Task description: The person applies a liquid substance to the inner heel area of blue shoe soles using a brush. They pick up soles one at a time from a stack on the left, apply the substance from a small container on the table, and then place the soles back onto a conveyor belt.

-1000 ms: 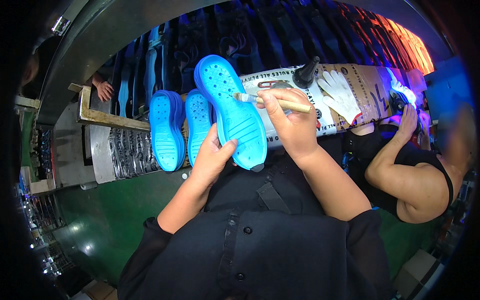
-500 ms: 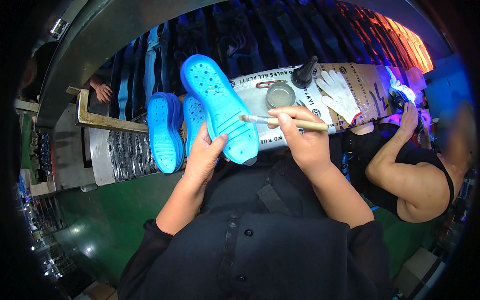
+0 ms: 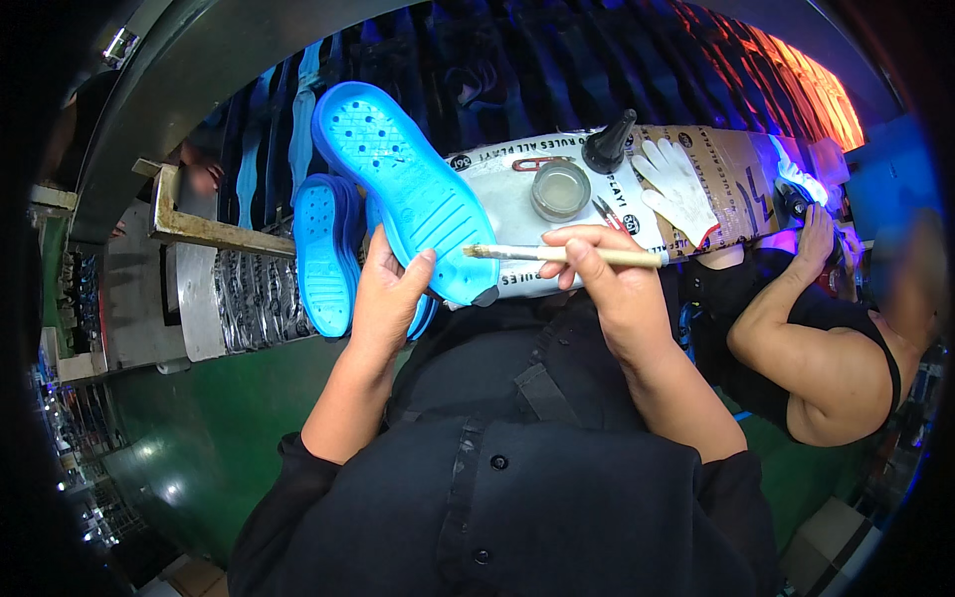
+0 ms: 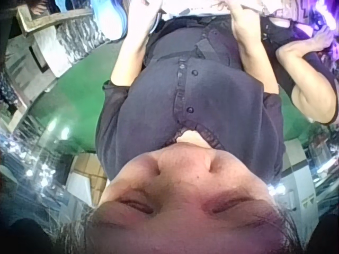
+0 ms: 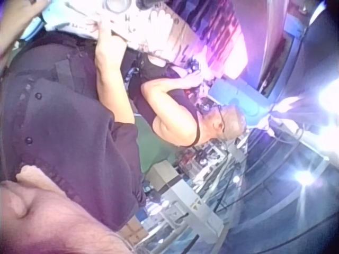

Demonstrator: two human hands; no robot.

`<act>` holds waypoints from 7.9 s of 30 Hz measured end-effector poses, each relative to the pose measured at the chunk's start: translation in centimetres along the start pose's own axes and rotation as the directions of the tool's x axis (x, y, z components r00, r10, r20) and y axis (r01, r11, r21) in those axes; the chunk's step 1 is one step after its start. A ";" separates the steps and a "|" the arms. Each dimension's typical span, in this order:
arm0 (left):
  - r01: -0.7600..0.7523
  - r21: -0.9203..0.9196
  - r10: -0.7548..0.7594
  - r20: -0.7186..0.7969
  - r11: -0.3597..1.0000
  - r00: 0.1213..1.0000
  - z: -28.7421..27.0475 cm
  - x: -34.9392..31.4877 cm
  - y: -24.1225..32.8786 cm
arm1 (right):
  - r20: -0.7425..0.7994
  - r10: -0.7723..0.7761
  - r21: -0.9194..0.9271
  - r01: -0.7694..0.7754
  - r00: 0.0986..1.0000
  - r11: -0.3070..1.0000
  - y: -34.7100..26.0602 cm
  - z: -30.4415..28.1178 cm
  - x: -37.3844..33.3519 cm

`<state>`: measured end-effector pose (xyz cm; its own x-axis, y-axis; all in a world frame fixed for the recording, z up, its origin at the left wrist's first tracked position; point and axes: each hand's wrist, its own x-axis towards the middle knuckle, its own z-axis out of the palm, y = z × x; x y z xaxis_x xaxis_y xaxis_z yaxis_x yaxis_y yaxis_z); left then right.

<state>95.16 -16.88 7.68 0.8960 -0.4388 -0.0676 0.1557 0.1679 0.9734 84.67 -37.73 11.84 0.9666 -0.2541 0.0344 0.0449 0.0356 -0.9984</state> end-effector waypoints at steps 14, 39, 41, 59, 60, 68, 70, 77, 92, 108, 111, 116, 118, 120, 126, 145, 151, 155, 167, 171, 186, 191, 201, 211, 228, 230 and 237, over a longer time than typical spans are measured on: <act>-0.007 0.106 0.008 -0.007 0.994 1.000 -0.3 -0.4 -0.2 | -0.043 0.225 0.388 -0.191 0.973 0.902 1.2 -0.6 -0.1; -0.291 0.385 0.330 -0.036 0.876 0.943 0.3 -0.8 0.5 | 0.275 -0.249 -0.529 0.363 0.929 0.767 -2.1 0.4 -1.3; -0.305 0.386 0.347 -0.041 0.870 0.937 0.3 -0.7 0.4 | 0.253 -0.199 -0.552 0.310 0.947 0.774 -2.4 0.0 -1.3; -0.316 0.431 0.375 -0.059 0.846 0.925 0.6 -1.3 0.4 | 0.263 -0.316 -0.608 0.411 0.912 0.680 -3.0 -0.4 -1.0; -0.305 0.444 0.369 -0.063 0.843 0.927 0.7 -1.3 0.5 | 0.258 -0.321 -0.601 0.412 0.911 0.685 -3.1 -0.5 -1.1; -0.338 0.386 0.391 -0.067 0.858 0.918 1.0 -1.5 0.8 | 0.301 -0.328 -0.665 0.444 0.895 0.601 -3.1 0.2 -1.1; -0.342 0.390 0.396 -0.063 0.855 0.916 1.0 -1.6 0.7 | 0.285 -0.327 -0.637 0.432 0.901 0.639 -3.2 -0.3 -1.1; -0.401 0.316 0.452 -0.105 0.860 0.886 1.4 -1.4 0.7 | 0.293 -0.339 -0.650 0.446 0.894 0.615 -2.9 0.9 -1.1; -0.472 0.351 0.530 -0.088 0.809 0.843 1.1 -1.4 0.3 | 0.274 -0.328 -0.601 0.428 0.904 0.675 -3.0 0.3 -1.2; -0.375 0.429 0.441 -0.060 0.821 0.896 1.0 -1.0 0.6 | 0.204 -0.356 -0.555 0.408 0.912 0.725 -3.1 -0.2 -0.8; -0.349 0.464 0.421 -0.057 0.814 0.905 1.2 -1.2 0.6 | 0.269 -0.360 -0.588 0.448 0.893 0.673 -2.7 0.6 -0.7; -0.371 0.421 0.437 -0.070 0.828 0.897 1.1 -1.4 0.6 | 0.272 -0.350 -0.665 0.438 0.896 0.605 -2.8 -0.1 -0.9; -0.368 0.393 0.431 -0.081 0.843 0.899 1.1 -1.4 0.5 | 0.262 -0.354 -0.682 0.431 0.898 0.590 -3.0 -0.3 -1.0; -0.347 0.453 0.421 -0.071 0.821 0.904 1.0 -1.5 0.4 | 0.246 -0.366 -0.657 0.432 0.897 0.618 -3.1 -0.3 -1.1; -0.417 0.370 0.476 -0.081 0.830 0.876 1.5 -1.4 0.5 | 0.328 -0.344 -0.688 0.472 0.880 0.551 -3.1 0.5 -1.3; -0.499 0.349 0.560 -0.098 0.793 0.822 1.1 -1.5 0.2 | 0.196 -0.359 -0.634 0.397 0.913 0.664 -2.9 -0.1 -1.5; -0.398 0.298 0.456 -0.159 0.868 0.875 1.6 -1.3 0.9 | 0.052 -0.374 -0.559 0.337 0.926 0.757 -3.2 -1.3 -2.0; -0.330 0.292 0.384 -0.148 0.897 0.912 1.4 -0.9 1.2 | -0.095 -0.431 -0.501 0.331 0.897 0.800 -2.2 -2.1 -2.3; 0.297 -0.403 -0.333 -0.021 0.865 0.943 1.3 -0.4 3.8 | -0.381 -0.194 -0.035 0.196 0.904 0.980 -0.4 -4.5 -3.3; 0.400 -0.488 -0.451 0.016 0.776 0.893 1.1 -0.5 2.7 | -0.420 -0.167 0.012 0.190 0.892 0.982 0.4 -5.0 -3.7; 0.407 -0.284 -0.338 0.261 0.869 0.904 3.7 -3.1 8.1 | -0.421 -0.181 0.039 0.217 0.889 0.975 1.1 -7.9 -5.1; -0.029 0.069 0.021 0.114 0.997 0.993 6.9 -4.8 13.7 | -0.407 -0.197 0.011 0.220 0.892 0.975 1.3 -9.2 -6.0; -0.022 0.139 -0.007 0.204 0.990 0.979 11.2 -2.5 17.7 | -0.447 -0.149 0.062 0.197 0.882 0.978 2.3 -11.3 -6.9; -0.026 -0.134 0.063 0.284 0.991 0.957 20.1 18.8 24.8 | -0.473 -0.081 0.104 0.146 0.877 0.984 1.7 -13.3 -6.4; -0.058 0.668 0.201 -0.139 0.742 0.970 -5.8 0.0 6.2 | -0.392 -0.059 0.116 0.113 0.918 0.987 3.2 -11.2 -3.4; 0.078 0.931 0.289 -0.189 0.356 0.939 -11.9 -2.8 2.7 | -0.416 -0.018 0.082 0.057 0.909 0.995 3.5 -10.6 -3.1; 0.500 0.818 0.124 -0.549 0.285 0.827 -20.5 -5.9 -3.9 | -0.391 0.010 0.140 0.048 0.921 0.989 4.2 -8.0 -2.2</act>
<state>97.76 3.15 -0.23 0.9882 0.1427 -0.0550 0.1525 -0.8933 0.4229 80.67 -44.71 7.23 0.7916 -0.6110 0.0034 0.1262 0.1580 -0.9793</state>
